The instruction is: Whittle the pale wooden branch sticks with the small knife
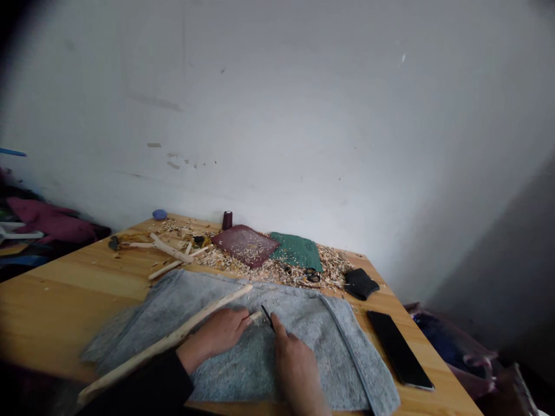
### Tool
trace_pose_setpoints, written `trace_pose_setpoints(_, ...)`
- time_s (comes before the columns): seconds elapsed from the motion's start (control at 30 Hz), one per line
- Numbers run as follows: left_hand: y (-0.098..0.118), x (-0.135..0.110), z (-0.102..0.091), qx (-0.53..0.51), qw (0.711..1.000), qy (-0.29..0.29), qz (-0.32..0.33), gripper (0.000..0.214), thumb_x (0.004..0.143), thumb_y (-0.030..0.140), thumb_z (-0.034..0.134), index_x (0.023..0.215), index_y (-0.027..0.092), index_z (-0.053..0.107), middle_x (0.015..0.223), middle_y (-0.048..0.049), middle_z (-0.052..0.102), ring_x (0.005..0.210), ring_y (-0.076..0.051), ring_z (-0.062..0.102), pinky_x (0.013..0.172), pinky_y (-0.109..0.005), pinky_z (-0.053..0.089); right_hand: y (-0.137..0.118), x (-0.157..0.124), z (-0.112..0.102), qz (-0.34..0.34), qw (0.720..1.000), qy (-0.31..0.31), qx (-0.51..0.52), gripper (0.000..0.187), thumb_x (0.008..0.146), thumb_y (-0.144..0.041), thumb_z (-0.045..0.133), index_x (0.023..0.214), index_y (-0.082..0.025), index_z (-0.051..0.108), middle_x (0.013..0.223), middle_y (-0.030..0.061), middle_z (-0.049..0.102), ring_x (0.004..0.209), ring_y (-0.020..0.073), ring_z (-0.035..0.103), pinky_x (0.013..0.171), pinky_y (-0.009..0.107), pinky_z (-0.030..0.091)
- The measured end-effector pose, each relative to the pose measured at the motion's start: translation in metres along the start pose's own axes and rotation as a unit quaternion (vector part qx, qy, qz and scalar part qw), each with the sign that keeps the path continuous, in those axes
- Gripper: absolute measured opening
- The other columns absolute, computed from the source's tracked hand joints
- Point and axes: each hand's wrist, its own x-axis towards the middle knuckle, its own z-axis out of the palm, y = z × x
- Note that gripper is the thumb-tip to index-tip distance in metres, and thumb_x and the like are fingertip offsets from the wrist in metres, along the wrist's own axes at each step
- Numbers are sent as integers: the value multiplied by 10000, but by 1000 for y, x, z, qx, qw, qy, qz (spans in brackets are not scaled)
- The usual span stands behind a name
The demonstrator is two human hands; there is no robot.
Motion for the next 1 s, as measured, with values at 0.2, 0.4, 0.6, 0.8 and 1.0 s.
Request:
trace_pose_setpoints(0.2,0,3,-1,-3,1000,-5,-8,458,1007,410,285,938,217,694,938,-109,769,876,-277,710,774,-378,484,-1,0,2,-8,1000,-6,-25,668,907,-45,350,1525,-294,396,928,63,781,802,221,752,662,263,547)
trace_pose_setpoints(0.4,0,6,-2,-18,1000,-11,-9,471,993,409,288,890,217,706,952,-131,770,907,-307,708,798,-404,490,-7,0,-2,-8,998,-31,-53,696,896,-16,354,1538,-285,366,959,68,770,821,225,748,671,276,551)
trace_pose_setpoints(0.6,0,7,-8,-9,999,-32,-14,279,900,400,488,1008,223,674,1015,-128,762,974,-333,697,809,-402,495,-15,3,-12,28,995,-73,-64,681,921,-37,342,1543,-314,347,995,70,775,873,245,748,702,303,554)
trace_pose_setpoints(0.8,2,3,-19,-18,1000,-16,3,237,901,343,485,810,231,673,882,-83,766,891,-297,711,749,-364,489,-10,1,-9,11,998,-50,-32,658,936,-46,317,1551,-280,338,999,86,774,873,230,747,716,280,540)
trace_pose_setpoints(1.0,5,-2,-17,-3,1000,-18,19,264,917,329,480,831,204,696,946,-107,767,956,-304,702,821,-385,493,-10,-2,-9,4,999,-38,-38,694,911,-13,318,1552,-278,336,1011,92,770,865,236,748,704,282,544)
